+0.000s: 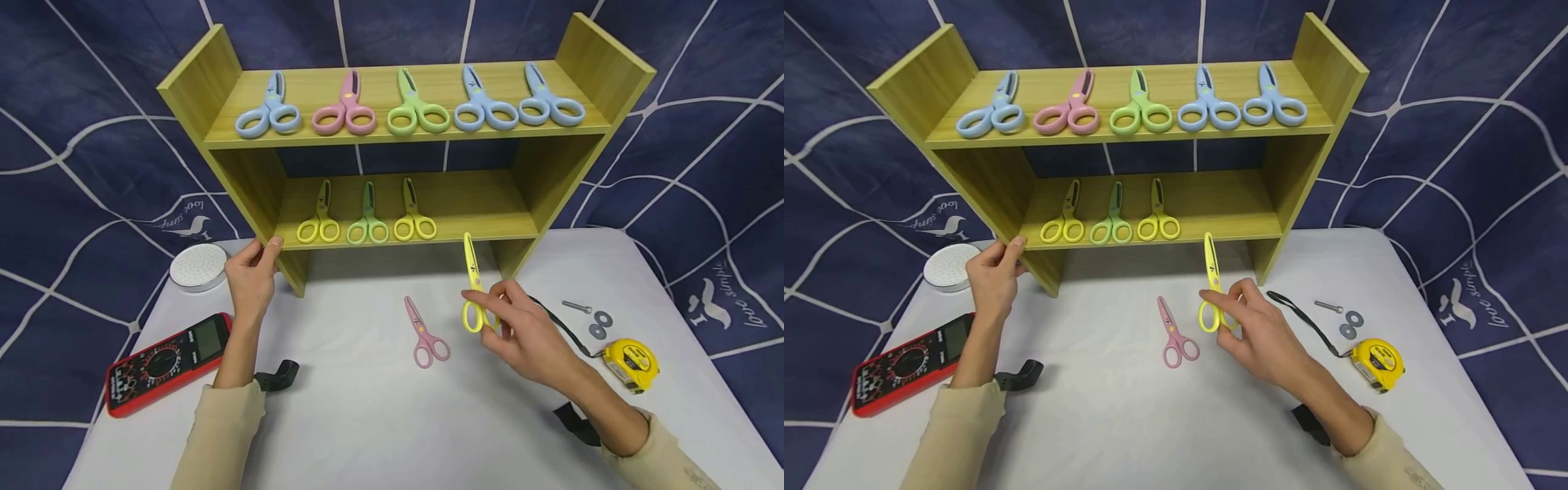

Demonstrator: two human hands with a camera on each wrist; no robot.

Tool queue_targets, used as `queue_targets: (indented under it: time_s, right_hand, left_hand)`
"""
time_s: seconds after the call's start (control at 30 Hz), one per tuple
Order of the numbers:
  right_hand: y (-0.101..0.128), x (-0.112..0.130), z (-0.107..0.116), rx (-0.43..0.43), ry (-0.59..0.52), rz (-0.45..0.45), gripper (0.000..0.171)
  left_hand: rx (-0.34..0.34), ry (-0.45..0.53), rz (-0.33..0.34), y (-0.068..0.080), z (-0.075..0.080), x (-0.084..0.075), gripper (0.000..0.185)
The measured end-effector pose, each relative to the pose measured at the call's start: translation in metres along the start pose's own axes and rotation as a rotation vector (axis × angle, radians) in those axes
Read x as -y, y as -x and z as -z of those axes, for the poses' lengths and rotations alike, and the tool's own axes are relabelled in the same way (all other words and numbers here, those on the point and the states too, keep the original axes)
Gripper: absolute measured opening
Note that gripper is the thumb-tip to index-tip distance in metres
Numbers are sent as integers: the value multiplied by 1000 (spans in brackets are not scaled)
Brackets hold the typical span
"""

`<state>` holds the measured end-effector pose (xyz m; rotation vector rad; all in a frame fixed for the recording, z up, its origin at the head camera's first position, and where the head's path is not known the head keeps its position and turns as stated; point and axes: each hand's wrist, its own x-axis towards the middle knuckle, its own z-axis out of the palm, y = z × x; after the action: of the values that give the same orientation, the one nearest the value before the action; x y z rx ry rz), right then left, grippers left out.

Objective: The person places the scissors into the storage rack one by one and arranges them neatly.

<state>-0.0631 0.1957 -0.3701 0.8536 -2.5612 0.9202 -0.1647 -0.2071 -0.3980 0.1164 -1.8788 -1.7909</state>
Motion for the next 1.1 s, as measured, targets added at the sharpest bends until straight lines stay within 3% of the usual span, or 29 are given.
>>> queue_targets:
  time_s: [0.17, 0.5, 0.83, 1.1]
  right_hand:
    - [-16, -3, 9, -4, 18, -82, 55]
    - [-52, -12, 12, -216, -26, -160, 52]
    - [-88, -32, -1, -261, 53, -197, 44]
    - [-91, -30, -9, -308, 44, -199, 48]
  left_hand:
    - [-4, 3, -1, 0, -1, 1, 28]
    - [12, -21, -11, 4, -3, -15, 28]
    - [-5, -16, -3, 1, 0, 0, 27]
    - [-8, -14, -2, -1, 0, 1, 27]
